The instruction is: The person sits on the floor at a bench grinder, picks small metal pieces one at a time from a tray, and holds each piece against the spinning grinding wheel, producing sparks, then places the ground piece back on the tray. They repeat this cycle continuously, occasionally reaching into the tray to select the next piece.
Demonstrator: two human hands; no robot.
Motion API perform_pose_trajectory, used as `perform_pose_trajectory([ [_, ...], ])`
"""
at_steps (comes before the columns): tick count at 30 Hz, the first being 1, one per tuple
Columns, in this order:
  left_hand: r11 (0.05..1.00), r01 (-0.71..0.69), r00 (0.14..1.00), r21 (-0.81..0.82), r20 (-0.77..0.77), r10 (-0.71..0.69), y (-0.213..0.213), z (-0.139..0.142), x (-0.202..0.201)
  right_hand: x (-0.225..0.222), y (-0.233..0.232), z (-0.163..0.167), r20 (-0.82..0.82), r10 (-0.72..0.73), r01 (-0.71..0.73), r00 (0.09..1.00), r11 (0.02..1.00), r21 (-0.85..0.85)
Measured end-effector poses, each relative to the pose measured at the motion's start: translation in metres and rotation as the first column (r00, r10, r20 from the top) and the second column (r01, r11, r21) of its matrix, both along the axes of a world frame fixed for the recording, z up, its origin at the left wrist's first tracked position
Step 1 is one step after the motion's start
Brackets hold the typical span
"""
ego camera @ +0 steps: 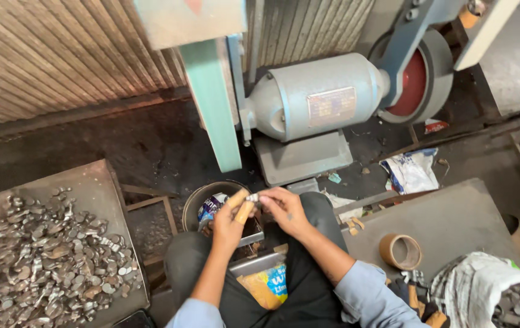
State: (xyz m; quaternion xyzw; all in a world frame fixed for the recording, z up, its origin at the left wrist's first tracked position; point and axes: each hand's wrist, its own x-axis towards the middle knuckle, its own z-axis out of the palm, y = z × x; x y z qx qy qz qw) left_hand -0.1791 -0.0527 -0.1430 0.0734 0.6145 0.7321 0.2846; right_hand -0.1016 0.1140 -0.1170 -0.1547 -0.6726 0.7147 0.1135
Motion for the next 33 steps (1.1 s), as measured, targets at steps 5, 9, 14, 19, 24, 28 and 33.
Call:
perform_pose_trajectory([
  [5,0.992,0.121,0.986,-0.039,-0.109,-0.125,-0.006,-0.016,-0.008,-0.025,0.031,-0.01,0.198,0.213,-0.23,0.957,0.971,0.068],
  [9,0.997,0.041,0.999,0.067,0.018,-0.042,-0.01,-0.024,0.011,-0.014,0.024,-0.02,0.249,0.162,-0.086,0.955,0.953,-0.291],
  [14,0.99,0.091,0.995,0.104,0.021,-0.094,-0.007,-0.021,0.01,-0.004,0.024,-0.022,0.168,0.209,-0.101,0.963,0.863,-0.495],
  [19,0.986,0.068,0.989,0.151,0.121,-0.087,-0.001,-0.008,0.001,-0.013,0.034,-0.014,0.126,0.255,-0.104,0.959,0.726,-0.68],
  [24,0.986,-0.015,0.979,0.168,0.205,-0.02,0.014,-0.008,-0.015,-0.034,0.039,-0.014,-0.009,0.252,-0.171,0.968,0.628,-0.759],
  [28,0.988,0.0,0.976,0.157,0.217,-0.034,0.03,-0.016,-0.032,-0.061,0.049,-0.019,0.045,0.263,-0.14,0.964,0.642,-0.754],
  [33,0.985,-0.097,0.975,0.145,0.213,0.065,0.044,-0.026,-0.043,-0.089,0.051,-0.02,0.134,0.251,-0.058,0.959,0.634,-0.771],
])
